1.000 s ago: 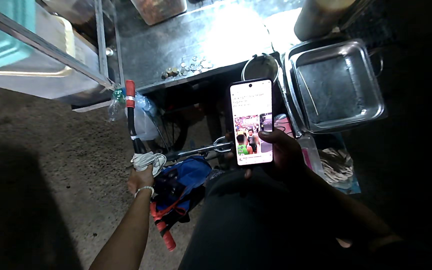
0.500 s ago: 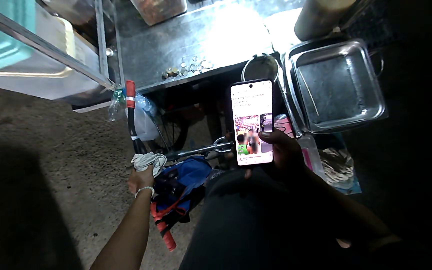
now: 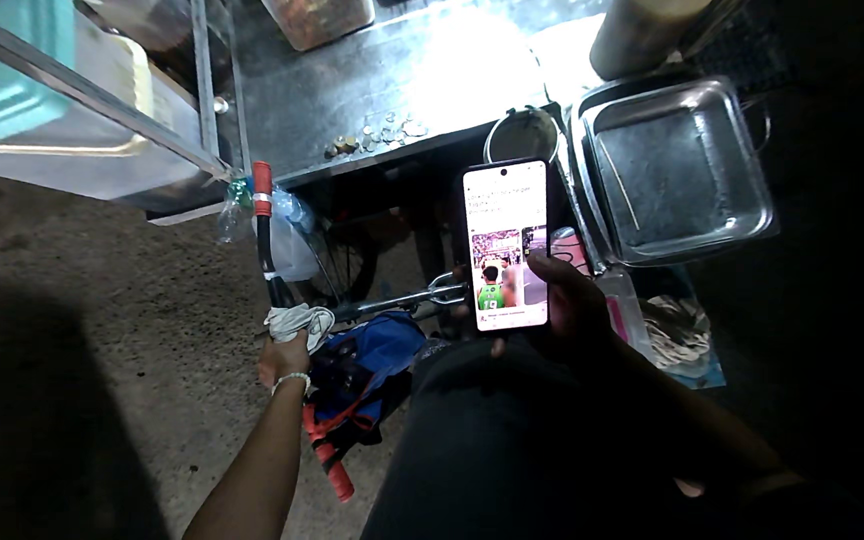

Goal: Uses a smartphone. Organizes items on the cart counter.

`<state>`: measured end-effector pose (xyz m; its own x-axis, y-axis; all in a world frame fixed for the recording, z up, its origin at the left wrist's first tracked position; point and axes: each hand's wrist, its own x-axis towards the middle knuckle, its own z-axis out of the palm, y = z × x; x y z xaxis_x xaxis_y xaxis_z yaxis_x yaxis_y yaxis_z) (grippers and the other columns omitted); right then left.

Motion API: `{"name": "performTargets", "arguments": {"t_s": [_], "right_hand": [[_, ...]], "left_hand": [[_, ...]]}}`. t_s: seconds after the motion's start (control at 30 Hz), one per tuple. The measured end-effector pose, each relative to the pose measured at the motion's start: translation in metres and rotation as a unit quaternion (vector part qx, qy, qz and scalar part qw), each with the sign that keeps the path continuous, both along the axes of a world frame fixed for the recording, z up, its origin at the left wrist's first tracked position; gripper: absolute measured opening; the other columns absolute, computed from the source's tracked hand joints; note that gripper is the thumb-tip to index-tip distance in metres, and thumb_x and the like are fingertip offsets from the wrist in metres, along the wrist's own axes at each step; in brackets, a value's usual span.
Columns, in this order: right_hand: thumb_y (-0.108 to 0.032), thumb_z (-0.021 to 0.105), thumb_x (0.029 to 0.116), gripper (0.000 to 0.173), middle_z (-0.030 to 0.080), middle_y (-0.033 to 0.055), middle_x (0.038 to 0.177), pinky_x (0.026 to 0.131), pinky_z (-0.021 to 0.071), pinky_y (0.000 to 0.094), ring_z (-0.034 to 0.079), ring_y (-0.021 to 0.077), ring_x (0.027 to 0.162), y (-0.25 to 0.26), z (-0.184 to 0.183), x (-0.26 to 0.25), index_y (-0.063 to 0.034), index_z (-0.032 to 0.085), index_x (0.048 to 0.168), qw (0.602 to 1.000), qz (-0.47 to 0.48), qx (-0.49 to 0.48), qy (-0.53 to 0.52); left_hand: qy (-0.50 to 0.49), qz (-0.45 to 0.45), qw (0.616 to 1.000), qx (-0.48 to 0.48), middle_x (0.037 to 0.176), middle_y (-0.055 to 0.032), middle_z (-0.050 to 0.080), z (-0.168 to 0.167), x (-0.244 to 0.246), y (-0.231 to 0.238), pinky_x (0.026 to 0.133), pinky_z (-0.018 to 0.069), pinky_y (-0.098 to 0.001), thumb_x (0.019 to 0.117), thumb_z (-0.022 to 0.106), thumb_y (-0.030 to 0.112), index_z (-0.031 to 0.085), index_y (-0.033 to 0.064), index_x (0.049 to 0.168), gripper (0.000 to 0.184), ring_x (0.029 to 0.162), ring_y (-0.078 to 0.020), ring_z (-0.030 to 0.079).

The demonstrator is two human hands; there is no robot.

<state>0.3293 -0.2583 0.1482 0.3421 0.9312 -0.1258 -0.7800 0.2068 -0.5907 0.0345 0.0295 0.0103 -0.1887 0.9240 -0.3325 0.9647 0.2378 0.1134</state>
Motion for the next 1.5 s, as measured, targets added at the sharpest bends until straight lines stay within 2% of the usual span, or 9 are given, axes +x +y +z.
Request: {"name": "performTargets", "arguments": {"t_s": [0.27, 0.53, 0.77, 0.93, 1.3, 1.5], "right_hand": [[-0.052, 0.051, 0.1048, 0.052, 0.07, 0.0233, 0.12, 0.057, 0.0659, 0.0419, 0.077, 0.0326, 0.088, -0.0007, 0.0027, -0.0002, -0.0056, 0.062, 0.125, 1.0, 0.0, 0.006, -0.001], [-0.054, 0.049, 0.1052, 0.053, 0.069, 0.0229, 0.125, 0.056, 0.0656, 0.0418, 0.077, 0.0341, 0.092, -0.0011, 0.0038, -0.0004, -0.0097, 0.059, 0.133, 1.0, 0.004, 0.013, 0.006], [-0.056, 0.048, 0.1047, 0.055, 0.07, 0.022, 0.123, 0.057, 0.0656, 0.0433, 0.077, 0.0339, 0.091, -0.0024, 0.0038, -0.0007, -0.0109, 0.06, 0.133, 1.0, 0.004, 0.004, 0.002], [-0.057, 0.05, 0.1039, 0.056, 0.068, 0.0227, 0.127, 0.057, 0.0655, 0.0438, 0.076, 0.0352, 0.094, -0.0026, 0.0006, -0.0001, -0.0119, 0.058, 0.136, 1.0, 0.009, 0.018, 0.004], [-0.06, 0.049, 0.1029, 0.06, 0.069, 0.0227, 0.123, 0.057, 0.0657, 0.0435, 0.077, 0.0345, 0.092, -0.0022, 0.0028, -0.0008, -0.0105, 0.059, 0.134, 1.0, 0.008, 0.007, -0.001], [-0.06, 0.053, 0.1015, 0.06, 0.07, 0.0224, 0.121, 0.057, 0.0659, 0.044, 0.077, 0.0346, 0.092, -0.001, 0.0038, -0.0011, -0.0098, 0.058, 0.134, 1.0, 0.005, 0.004, 0.007]], "left_hand": [[-0.005, 0.0, 1.0, 0.005, 0.136, -0.024, 0.062, -0.0007, -0.0004, 0.0001, 0.105, 0.0446, -0.0616, 0.0906, 0.071, 0.05, 0.056, 0.0063, 0.144, 0.07, 0.129, -0.0397, 0.058], [-0.008, -0.001, 1.0, 0.003, 0.138, -0.0255, 0.06, 0.0027, 0.0014, -0.0013, 0.107, 0.0425, -0.0625, 0.0911, 0.07, 0.048, 0.053, 0.0055, 0.147, 0.072, 0.132, -0.0412, 0.055], [-0.009, 0.007, 1.0, 0.002, 0.137, -0.0239, 0.062, 0.0009, 0.0003, -0.0004, 0.105, 0.0447, -0.0626, 0.0902, 0.07, 0.049, 0.055, 0.0078, 0.145, 0.07, 0.13, -0.0405, 0.057], [-0.005, 0.004, 1.0, 0.001, 0.137, -0.0242, 0.061, -0.0016, -0.0013, 0.001, 0.105, 0.0448, -0.0623, 0.09, 0.07, 0.05, 0.055, 0.0077, 0.146, 0.072, 0.13, -0.0404, 0.057], [-0.003, 0.003, 1.0, 0.003, 0.136, -0.0242, 0.062, 0.0002, 0.0002, -0.0003, 0.105, 0.0449, -0.0611, 0.0906, 0.07, 0.05, 0.055, 0.0073, 0.146, 0.071, 0.13, -0.0401, 0.057], [-0.001, 0.003, 1.0, 0.001, 0.136, -0.0249, 0.062, 0.0013, -0.0002, -0.0006, 0.105, 0.0448, -0.0617, 0.09, 0.07, 0.05, 0.055, 0.0067, 0.145, 0.072, 0.13, -0.0407, 0.057]]}}
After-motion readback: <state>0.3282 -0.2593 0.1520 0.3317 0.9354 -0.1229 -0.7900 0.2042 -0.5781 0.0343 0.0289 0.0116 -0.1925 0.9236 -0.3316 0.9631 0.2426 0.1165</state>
